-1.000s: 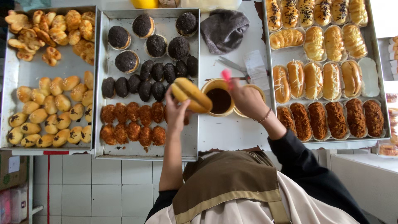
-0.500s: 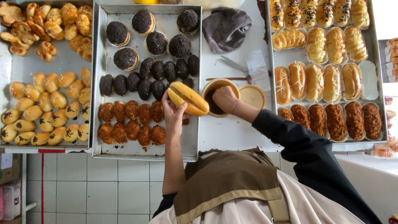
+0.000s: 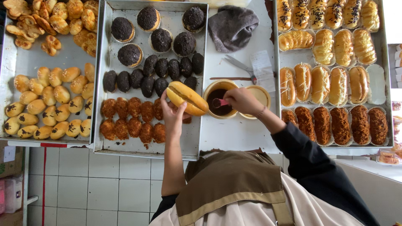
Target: The person prepares bread rolls by filling one with cream from a plastic bag, dipping several rolls into a container of shredded cheese, and applying a dark sauce to a roll using a small spoon.
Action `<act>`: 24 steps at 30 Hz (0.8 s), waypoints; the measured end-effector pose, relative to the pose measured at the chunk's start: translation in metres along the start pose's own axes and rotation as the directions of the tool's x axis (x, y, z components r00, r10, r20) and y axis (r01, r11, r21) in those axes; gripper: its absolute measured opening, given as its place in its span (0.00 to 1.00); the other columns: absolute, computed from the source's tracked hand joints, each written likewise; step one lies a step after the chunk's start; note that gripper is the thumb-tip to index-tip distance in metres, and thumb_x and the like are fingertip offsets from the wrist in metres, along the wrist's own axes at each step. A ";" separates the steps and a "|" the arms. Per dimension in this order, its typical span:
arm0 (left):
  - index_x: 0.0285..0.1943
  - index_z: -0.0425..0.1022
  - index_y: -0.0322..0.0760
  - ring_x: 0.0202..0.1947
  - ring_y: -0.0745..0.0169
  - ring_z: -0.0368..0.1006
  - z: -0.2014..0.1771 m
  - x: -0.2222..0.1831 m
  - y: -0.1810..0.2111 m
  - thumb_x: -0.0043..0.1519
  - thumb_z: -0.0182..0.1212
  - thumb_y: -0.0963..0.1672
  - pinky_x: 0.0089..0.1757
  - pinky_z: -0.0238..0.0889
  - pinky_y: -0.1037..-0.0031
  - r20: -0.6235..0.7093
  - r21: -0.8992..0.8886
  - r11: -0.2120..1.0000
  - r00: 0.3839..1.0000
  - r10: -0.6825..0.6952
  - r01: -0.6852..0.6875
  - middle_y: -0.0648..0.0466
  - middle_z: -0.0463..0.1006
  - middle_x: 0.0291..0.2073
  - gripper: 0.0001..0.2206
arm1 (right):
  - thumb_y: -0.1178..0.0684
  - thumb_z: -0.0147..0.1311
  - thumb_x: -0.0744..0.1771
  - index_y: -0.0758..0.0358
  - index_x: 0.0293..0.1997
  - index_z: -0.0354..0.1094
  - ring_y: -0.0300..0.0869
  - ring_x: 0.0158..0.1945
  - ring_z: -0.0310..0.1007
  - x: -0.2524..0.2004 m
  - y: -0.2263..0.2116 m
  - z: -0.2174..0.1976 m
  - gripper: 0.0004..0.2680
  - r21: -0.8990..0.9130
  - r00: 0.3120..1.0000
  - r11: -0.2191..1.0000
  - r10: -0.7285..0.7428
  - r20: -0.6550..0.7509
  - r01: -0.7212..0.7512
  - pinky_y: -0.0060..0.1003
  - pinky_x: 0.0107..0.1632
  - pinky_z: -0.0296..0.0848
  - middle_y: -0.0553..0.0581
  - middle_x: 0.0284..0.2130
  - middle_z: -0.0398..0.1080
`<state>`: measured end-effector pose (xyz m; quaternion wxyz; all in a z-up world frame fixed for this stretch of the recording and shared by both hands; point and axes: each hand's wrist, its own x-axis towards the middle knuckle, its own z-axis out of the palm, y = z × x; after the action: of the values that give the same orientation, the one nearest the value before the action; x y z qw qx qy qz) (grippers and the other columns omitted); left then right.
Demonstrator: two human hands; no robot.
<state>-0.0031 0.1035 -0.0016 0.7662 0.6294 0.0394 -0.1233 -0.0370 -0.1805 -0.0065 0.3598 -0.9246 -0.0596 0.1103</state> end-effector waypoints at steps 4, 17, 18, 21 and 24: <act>0.78 0.44 0.40 0.56 0.44 0.74 0.020 -0.003 -0.002 0.58 0.66 0.43 0.47 0.82 0.61 0.050 0.019 0.999 0.998 -0.031 0.030 0.38 0.69 0.57 0.40 | 0.56 0.54 0.68 0.64 0.41 0.76 0.41 0.27 0.75 -0.028 -0.013 -0.030 0.05 0.122 0.987 0.982 0.152 -0.060 -0.144 0.37 0.35 0.74 0.55 0.28 0.78; 0.76 0.43 0.43 0.53 0.42 0.77 0.105 -0.015 0.000 0.58 0.60 0.40 0.40 0.83 0.62 0.171 0.146 0.974 0.965 -0.200 0.176 0.33 0.71 0.60 0.37 | 0.61 0.56 0.68 0.68 0.37 0.72 0.44 0.26 0.69 -0.053 -0.068 -0.025 0.02 -0.105 0.797 0.992 -0.113 -0.593 0.063 0.36 0.31 0.68 0.57 0.30 0.71; 0.76 0.43 0.43 0.53 0.42 0.77 0.107 -0.015 -0.002 0.58 0.60 0.40 0.40 0.83 0.62 0.171 0.147 0.974 0.965 -0.198 0.174 0.33 0.71 0.60 0.37 | 0.61 0.55 0.68 0.67 0.39 0.71 0.43 0.27 0.69 -0.052 -0.069 -0.023 0.01 -0.193 0.802 0.981 -0.118 -0.586 0.003 0.36 0.30 0.69 0.56 0.30 0.70; 0.76 0.44 0.41 0.52 0.44 0.78 0.109 -0.017 -0.009 0.58 0.60 0.38 0.41 0.83 0.65 0.213 0.048 0.985 0.962 -0.172 0.165 0.31 0.72 0.59 0.37 | 0.61 0.56 0.67 0.65 0.41 0.69 0.43 0.32 0.70 -0.050 -0.074 -0.021 0.02 -0.320 0.798 0.945 -0.139 -0.587 -0.070 0.36 0.30 0.70 0.54 0.32 0.68; 0.76 0.43 0.39 0.56 0.48 0.76 0.111 -0.018 -0.013 0.59 0.60 0.38 0.43 0.79 0.65 0.269 0.064 0.996 0.960 -0.074 0.059 0.35 0.67 0.63 0.37 | 0.60 0.57 0.65 0.64 0.43 0.68 0.44 0.38 0.71 -0.050 -0.084 -0.024 0.06 -0.366 0.793 0.928 -0.168 -0.586 -0.074 0.37 0.32 0.72 0.54 0.35 0.67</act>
<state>-0.0337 -0.0045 0.0126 0.7421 0.6259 -0.0481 -0.2350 -0.0826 -0.1436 0.0758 0.1813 -0.9595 0.0161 -0.2148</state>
